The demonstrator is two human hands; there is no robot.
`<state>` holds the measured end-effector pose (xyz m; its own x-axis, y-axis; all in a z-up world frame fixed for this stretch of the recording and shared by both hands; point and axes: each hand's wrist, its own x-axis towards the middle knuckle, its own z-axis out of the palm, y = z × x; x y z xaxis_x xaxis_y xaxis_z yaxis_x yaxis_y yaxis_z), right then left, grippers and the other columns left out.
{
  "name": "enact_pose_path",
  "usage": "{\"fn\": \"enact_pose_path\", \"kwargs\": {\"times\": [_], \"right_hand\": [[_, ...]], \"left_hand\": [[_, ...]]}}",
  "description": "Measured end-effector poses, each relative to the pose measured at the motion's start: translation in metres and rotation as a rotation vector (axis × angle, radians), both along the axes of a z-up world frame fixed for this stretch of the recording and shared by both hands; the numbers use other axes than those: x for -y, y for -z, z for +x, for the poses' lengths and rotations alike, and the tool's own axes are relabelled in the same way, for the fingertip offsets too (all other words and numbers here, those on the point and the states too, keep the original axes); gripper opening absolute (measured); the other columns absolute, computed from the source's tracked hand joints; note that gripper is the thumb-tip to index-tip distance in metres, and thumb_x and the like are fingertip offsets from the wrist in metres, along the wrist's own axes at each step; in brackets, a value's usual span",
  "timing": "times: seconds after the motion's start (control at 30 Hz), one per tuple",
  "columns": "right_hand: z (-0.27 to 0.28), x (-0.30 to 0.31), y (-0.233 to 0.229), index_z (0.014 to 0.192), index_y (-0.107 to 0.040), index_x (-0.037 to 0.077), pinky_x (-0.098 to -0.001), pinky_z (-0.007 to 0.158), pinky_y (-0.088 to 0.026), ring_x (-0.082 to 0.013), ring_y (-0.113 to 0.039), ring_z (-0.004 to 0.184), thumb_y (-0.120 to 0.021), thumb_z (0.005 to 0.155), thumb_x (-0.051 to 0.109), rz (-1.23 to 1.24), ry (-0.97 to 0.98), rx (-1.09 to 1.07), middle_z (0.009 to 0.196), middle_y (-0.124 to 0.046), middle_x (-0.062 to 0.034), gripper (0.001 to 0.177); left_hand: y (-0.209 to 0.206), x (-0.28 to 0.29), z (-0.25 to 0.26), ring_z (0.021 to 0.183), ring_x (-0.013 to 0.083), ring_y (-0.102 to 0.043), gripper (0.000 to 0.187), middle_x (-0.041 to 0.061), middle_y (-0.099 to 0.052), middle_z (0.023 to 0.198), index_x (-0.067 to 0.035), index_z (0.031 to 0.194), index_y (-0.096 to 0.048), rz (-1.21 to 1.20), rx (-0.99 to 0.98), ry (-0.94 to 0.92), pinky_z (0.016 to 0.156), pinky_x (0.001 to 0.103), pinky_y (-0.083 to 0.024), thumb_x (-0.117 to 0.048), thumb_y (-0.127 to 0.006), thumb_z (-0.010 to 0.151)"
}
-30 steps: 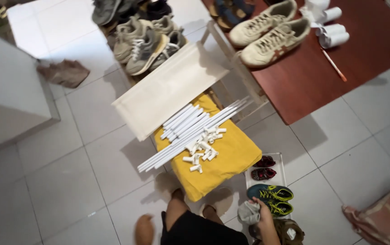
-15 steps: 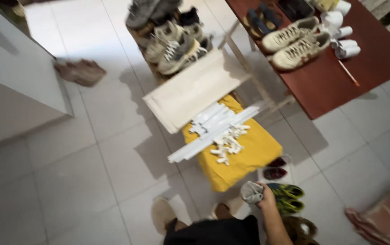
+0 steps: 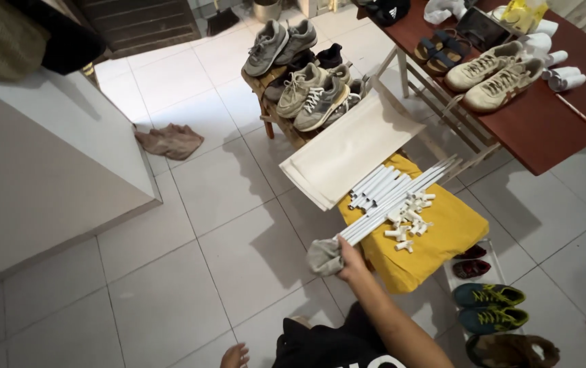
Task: Assemble a plastic shoe rack by connecting tubes and joints while organizing shoes on a bench.
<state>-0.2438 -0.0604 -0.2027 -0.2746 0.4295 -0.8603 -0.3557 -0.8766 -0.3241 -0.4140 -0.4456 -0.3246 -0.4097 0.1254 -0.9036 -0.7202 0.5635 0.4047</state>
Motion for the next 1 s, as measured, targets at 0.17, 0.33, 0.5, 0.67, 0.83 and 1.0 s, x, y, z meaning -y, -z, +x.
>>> {"fn": "enact_pose_path", "kwargs": {"times": [0.17, 0.33, 0.5, 0.67, 0.83, 1.0], "right_hand": [[-0.034, 0.0, 0.039, 0.09, -0.067, 0.014, -0.0476, 0.082, -0.06, -0.0289, -0.071, 0.085, -0.068, 0.098, 0.043, -0.076, -0.066, -0.033, 0.089, -0.072, -0.008, 0.03], [-0.056, -0.016, 0.08, 0.087, -0.069, 0.011, -0.0428, 0.074, -0.059, -0.0278, -0.071, 0.075, -0.067, 0.099, 0.038, 0.007, -0.033, 0.03, 0.081, -0.073, -0.0113, 0.029], [-0.095, -0.039, 0.083, 0.091, -0.07, 0.011, -0.047, 0.075, -0.059, -0.0285, -0.068, 0.075, -0.07, 0.097, 0.035, -0.039, -0.082, 0.057, 0.081, -0.07, -0.0113, 0.025], [-0.133, -0.069, 0.071, 0.089, -0.07, 0.006, -0.0393, 0.071, -0.055, -0.0243, -0.065, 0.074, -0.065, 0.1, 0.023, 0.087, -0.143, 0.091, 0.078, -0.068, -0.0107, 0.021], [-0.137, -0.128, 0.054, 0.101, -0.075, 0.001, -0.0357, 0.076, -0.058, -0.0274, -0.07, 0.085, -0.066, 0.092, 0.007, 0.132, -0.117, 0.065, 0.096, -0.075, -0.0155, 0.015], [-0.108, -0.172, 0.089, 0.098, -0.069, 0.006, -0.0389, 0.07, -0.059, -0.0298, -0.069, 0.076, -0.069, 0.088, 0.007, 0.018, 0.072, -0.068, 0.088, -0.07, -0.0151, 0.011]], "left_hand": [[-0.029, -0.106, -0.029, 0.117, 0.0324, -0.068, 0.044, 0.014, -0.072, 0.132, -0.013, 0.128, -0.071, 0.218, -0.02, 0.144, 0.102, 0.043, -0.047, -0.038, -0.061, 0.093], [-0.134, -0.219, -0.02, 0.111, 0.0353, -0.063, 0.061, 0.019, -0.062, 0.138, -0.007, 0.151, -0.049, 0.474, 0.206, 0.26, 0.093, 0.048, -0.054, -0.044, -0.043, 0.102], [-0.16, -0.287, -0.034, 0.105, 0.0365, -0.067, 0.045, 0.017, -0.06, 0.129, -0.01, 0.133, -0.047, 0.55, 0.209, 0.346, 0.089, 0.048, -0.057, -0.04, -0.05, 0.099], [-0.115, -0.339, -0.057, 0.103, 0.0276, -0.069, 0.037, 0.018, -0.068, 0.118, -0.008, 0.124, -0.055, 0.444, 0.027, 0.413, 0.084, 0.045, -0.062, -0.024, -0.067, 0.094], [-0.112, -0.4, -0.081, 0.098, 0.0241, -0.071, 0.045, 0.017, -0.075, 0.11, 0.0, 0.123, -0.069, 0.429, -0.078, 0.481, 0.083, 0.037, -0.059, -0.03, -0.07, 0.09], [-0.14, -0.46, -0.101, 0.1, 0.0247, -0.069, 0.045, 0.017, -0.074, 0.114, 0.001, 0.129, -0.066, 0.489, -0.05, 0.377, 0.085, 0.037, -0.057, -0.022, -0.071, 0.09]]}}
